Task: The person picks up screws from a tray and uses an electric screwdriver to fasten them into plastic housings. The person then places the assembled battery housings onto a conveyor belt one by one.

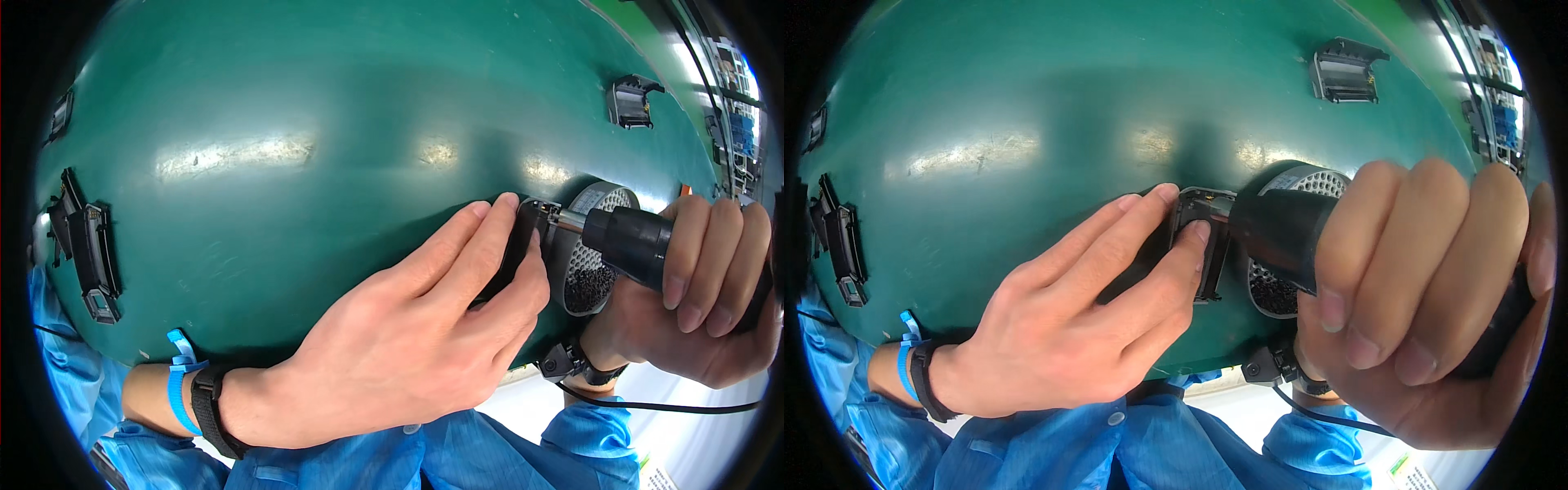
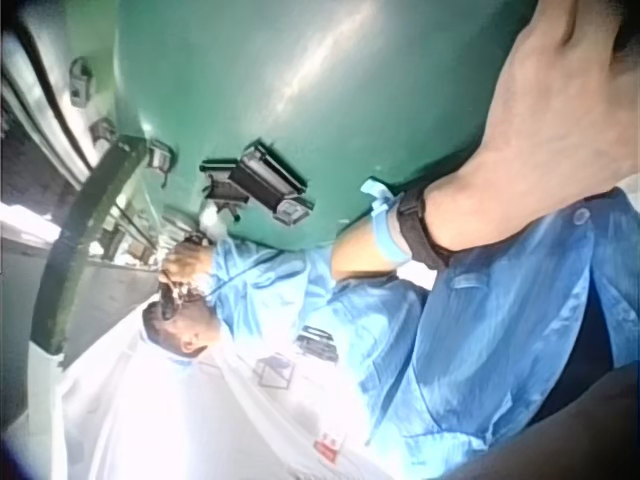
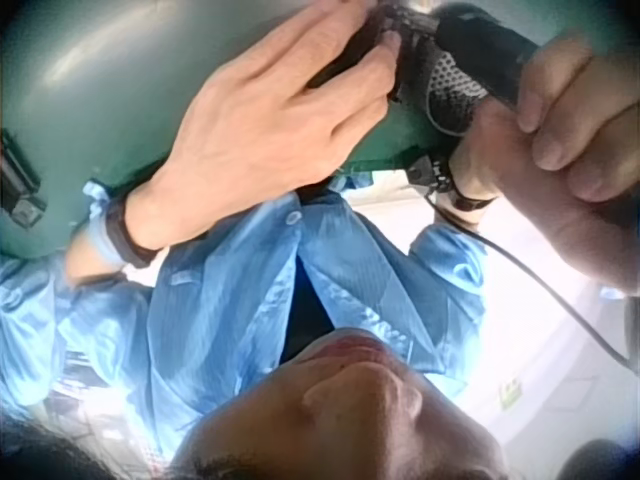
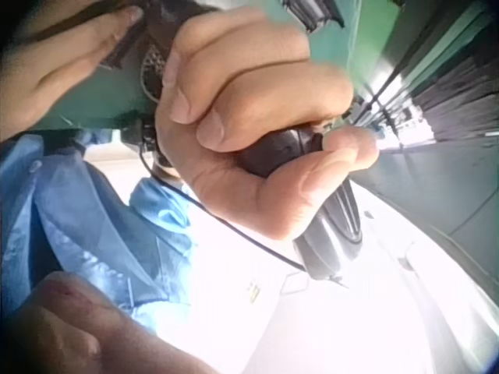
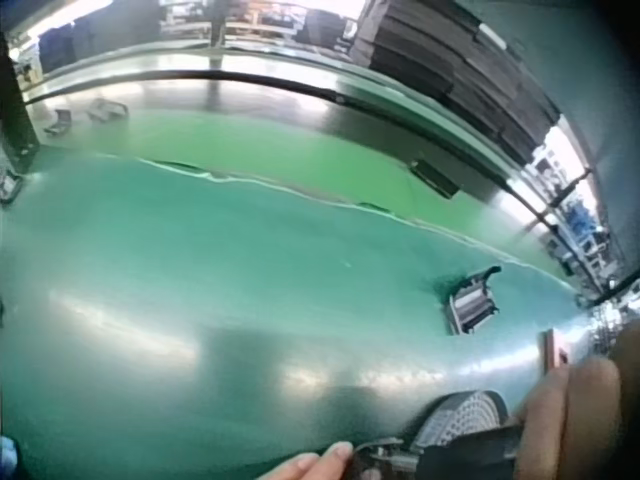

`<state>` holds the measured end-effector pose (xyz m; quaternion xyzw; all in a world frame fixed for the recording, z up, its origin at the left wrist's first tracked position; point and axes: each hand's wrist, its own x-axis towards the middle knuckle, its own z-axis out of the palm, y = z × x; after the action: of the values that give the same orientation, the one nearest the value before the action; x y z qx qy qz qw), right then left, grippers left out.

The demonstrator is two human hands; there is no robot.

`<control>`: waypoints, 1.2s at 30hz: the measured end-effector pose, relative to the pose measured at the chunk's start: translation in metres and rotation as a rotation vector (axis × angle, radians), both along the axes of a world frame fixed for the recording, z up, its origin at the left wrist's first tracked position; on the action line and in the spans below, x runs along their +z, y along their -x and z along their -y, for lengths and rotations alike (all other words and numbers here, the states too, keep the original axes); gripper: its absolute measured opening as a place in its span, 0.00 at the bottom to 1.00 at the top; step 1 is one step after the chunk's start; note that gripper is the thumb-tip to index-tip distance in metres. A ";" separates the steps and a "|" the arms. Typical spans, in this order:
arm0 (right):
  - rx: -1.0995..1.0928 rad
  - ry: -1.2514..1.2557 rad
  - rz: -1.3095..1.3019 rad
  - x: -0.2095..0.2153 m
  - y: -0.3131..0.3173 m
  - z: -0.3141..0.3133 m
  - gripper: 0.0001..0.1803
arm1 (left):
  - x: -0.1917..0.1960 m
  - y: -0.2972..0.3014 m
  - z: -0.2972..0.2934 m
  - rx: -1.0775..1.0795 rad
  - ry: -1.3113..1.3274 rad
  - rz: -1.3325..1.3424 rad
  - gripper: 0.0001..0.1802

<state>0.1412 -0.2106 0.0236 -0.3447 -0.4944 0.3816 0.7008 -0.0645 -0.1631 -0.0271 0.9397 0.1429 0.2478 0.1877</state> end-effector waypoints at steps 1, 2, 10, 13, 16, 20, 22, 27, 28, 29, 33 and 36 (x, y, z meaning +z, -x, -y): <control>0.004 -0.003 0.001 0.000 0.001 -0.001 0.17 | -0.001 0.000 0.000 0.000 -0.002 -0.003 0.11; 0.006 -0.005 0.002 0.000 0.003 -0.002 0.17 | -0.001 0.001 0.001 -0.002 -0.003 -0.005 0.11; 0.039 -0.028 0.007 0.005 0.010 -0.006 0.16 | 0.000 0.003 0.003 0.003 -0.012 -0.008 0.12; 0.053 -0.026 0.015 0.004 0.014 -0.008 0.16 | -0.004 0.003 0.002 0.012 -0.029 0.011 0.12; 0.059 -0.023 0.027 0.007 0.018 -0.010 0.16 | -0.003 0.004 0.001 0.009 -0.025 0.026 0.13; 0.071 -0.020 0.031 0.008 0.020 -0.009 0.16 | -0.003 0.003 0.002 0.012 -0.024 0.044 0.14; 0.063 -0.020 0.045 0.010 0.018 -0.007 0.16 | 0.000 0.001 0.001 -0.005 -0.041 0.040 0.14; 0.036 0.051 0.156 0.024 0.018 -0.012 0.16 | 0.010 0.001 -0.008 -0.121 -0.004 -0.009 0.17; 0.046 0.069 0.166 0.023 0.015 -0.015 0.16 | 0.010 0.005 -0.012 -0.143 0.011 -0.063 0.18; 0.066 0.077 0.154 0.030 0.010 -0.020 0.16 | 0.017 0.016 -0.013 -0.147 0.005 -0.140 0.19; 0.006 0.014 0.094 0.065 -0.056 0.015 0.14 | 0.025 0.015 -0.017 -0.193 -0.006 -0.174 0.22; -0.008 -0.010 0.193 0.058 -0.067 0.026 0.19 | 0.031 0.017 -0.021 -0.168 -0.037 -0.211 0.23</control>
<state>0.2086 -0.2364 0.0816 -0.3783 -0.5604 0.3413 0.6530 -0.0817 -0.1421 0.0040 0.9724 0.0779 0.1335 0.1746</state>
